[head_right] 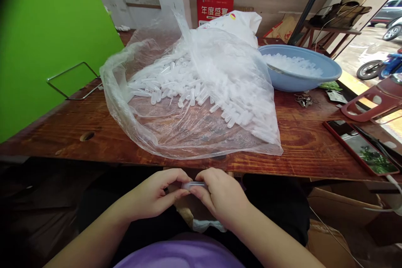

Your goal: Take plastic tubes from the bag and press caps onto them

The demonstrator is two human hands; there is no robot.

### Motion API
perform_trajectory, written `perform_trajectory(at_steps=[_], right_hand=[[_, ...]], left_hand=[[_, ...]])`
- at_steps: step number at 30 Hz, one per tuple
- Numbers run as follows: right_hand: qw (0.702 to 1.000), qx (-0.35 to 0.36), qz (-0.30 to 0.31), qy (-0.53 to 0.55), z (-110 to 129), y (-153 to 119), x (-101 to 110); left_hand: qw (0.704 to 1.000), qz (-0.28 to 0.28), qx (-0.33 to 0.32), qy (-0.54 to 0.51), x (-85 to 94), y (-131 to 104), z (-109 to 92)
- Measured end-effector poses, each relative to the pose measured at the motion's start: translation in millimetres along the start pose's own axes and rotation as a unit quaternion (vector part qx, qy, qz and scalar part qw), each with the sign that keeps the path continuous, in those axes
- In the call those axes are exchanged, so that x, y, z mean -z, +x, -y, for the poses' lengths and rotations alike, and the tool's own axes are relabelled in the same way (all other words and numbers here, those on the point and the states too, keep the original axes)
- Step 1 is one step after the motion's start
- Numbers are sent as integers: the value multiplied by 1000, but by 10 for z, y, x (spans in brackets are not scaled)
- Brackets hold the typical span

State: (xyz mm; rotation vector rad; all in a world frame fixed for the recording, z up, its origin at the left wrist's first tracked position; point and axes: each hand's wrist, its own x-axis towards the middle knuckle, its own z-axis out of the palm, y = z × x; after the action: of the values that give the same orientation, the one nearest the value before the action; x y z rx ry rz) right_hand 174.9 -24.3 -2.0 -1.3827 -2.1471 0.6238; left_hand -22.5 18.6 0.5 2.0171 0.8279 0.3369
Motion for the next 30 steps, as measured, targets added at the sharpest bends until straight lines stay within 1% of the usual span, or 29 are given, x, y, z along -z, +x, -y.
perform_trajectory(at_steps=[1,2,3,4,5,6,7,8,9,10,12,13,14,15,16,17,18,20,21,23,26,28,30], right_hand=[[997,48,-30,-44,-37,37,93],[990,80,-71,-94,-94,89,200],[979,93,-110,-145,-168,160,316],[966,76,-142,-202,-255,246,432],[951,36,-139,-274,-347,346,542],[934,-3,-111,-339,-437,453,638],[918,-30,-69,-390,-519,559,715],[904,-40,-21,-425,-586,659,772],[892,-42,22,-449,-637,745,809],[883,-36,58,-464,-672,815,826],[872,-15,93,-480,-704,904,821],[869,-3,97,-485,-708,925,806],[867,9,94,-489,-707,934,789],[867,21,85,-490,-705,933,770],[868,34,74,-491,-701,925,751],[869,48,63,-488,-695,910,731],[872,64,51,-482,-688,890,709],[883,105,20,-457,-668,829,655],[891,126,-1,-436,-654,788,623],[912,151,-55,-378,-619,689,550],[944,143,-123,-271,-553,523,436],[960,126,-146,-204,-512,428,369],[972,105,-152,-147,-482,360,314]], left_hand=[[1000,8,8,26,-17,24,23],[998,18,20,58,-44,53,54],[994,29,37,97,-81,84,91],[988,38,60,140,-123,114,127],[978,45,87,184,-163,137,156],[967,52,113,222,-191,151,169],[958,58,129,249,-199,154,159],[954,67,132,260,-178,148,123],[957,85,117,251,-124,139,62],[964,109,88,224,-34,134,-17],[978,141,19,153,237,181,-184],[983,128,-2,133,404,250,-245],[985,62,6,160,577,353,-273],[974,-42,48,219,746,486,-263],[945,-128,117,278,901,642,-215],[915,-165,183,321,1034,808,-136],[901,-175,213,333,1139,972,-37],[889,-179,243,343,1259,1250,170],[887,-179,250,345,1278,1350,257],[882,-182,256,351,1259,1461,373],[879,-187,249,361,1177,1462,420],[878,-185,242,370,1126,1408,399],[875,-183,233,382,1076,1327,354]])
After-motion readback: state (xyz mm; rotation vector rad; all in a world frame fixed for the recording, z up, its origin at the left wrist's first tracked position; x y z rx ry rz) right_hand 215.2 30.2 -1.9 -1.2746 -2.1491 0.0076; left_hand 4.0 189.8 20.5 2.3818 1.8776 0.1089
